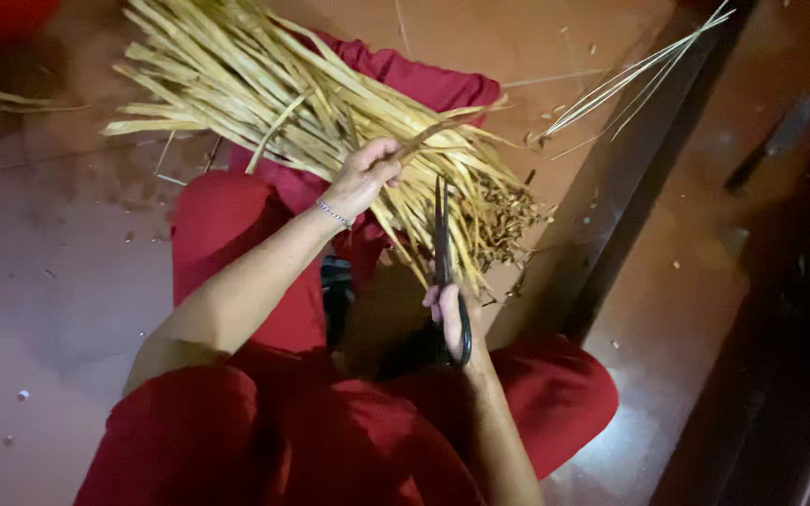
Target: The person sits on a tiled floor and uses scissors to trim the ends of a bundle of dried plant stalks resting on a red cloth. The person repeatedly cuts small sections from the stalks, then adjusts the bundle and the cloth before continuing.
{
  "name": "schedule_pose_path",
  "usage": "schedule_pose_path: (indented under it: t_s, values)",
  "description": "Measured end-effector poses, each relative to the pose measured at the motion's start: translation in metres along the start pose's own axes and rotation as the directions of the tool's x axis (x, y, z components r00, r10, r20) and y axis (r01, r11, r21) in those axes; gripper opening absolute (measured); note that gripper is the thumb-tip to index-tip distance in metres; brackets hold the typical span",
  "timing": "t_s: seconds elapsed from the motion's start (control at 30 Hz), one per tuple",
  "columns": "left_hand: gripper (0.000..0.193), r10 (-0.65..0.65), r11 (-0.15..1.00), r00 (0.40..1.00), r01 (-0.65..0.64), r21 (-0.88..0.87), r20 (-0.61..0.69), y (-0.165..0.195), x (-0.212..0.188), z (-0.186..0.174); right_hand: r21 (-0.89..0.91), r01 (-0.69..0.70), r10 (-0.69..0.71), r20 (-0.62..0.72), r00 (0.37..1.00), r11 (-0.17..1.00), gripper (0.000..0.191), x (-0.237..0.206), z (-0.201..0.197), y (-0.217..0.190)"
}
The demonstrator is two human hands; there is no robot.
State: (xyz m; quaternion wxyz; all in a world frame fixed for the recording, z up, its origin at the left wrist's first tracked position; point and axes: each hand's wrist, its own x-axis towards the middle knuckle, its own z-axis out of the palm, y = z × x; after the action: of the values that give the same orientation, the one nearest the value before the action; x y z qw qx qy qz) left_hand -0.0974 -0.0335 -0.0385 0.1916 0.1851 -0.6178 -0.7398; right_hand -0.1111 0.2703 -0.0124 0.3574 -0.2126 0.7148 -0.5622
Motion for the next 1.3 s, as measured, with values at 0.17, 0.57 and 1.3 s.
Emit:
schedule_pose_path:
  t_s: [0.17, 0.57, 1.3]
  values:
    - [0.022, -0.109, 0.987, 0.994, 0.106, 0.123, 0.02, 0.012, -0.022, 0.01, 0.297, 0.0, -0.029, 0.093, 0.995, 0.955, 0.082, 0.014, 0.014, 0.01]
    - [0.007, -0.169, 0.978, 0.971, 0.186, -0.092, 0.169, 0.016, -0.028, 0.0, 0.273, 0.117, -0.117, -0.014, 0.993, 0.955, 0.086, 0.014, 0.012, 0.001]
    - [0.02, -0.223, 0.975, 0.969, 0.222, 0.027, 0.105, 0.009, -0.019, -0.002, 0.011, 0.159, -0.157, -0.082, 0.984, 0.987, 0.077, -0.01, -0.004, 0.017]
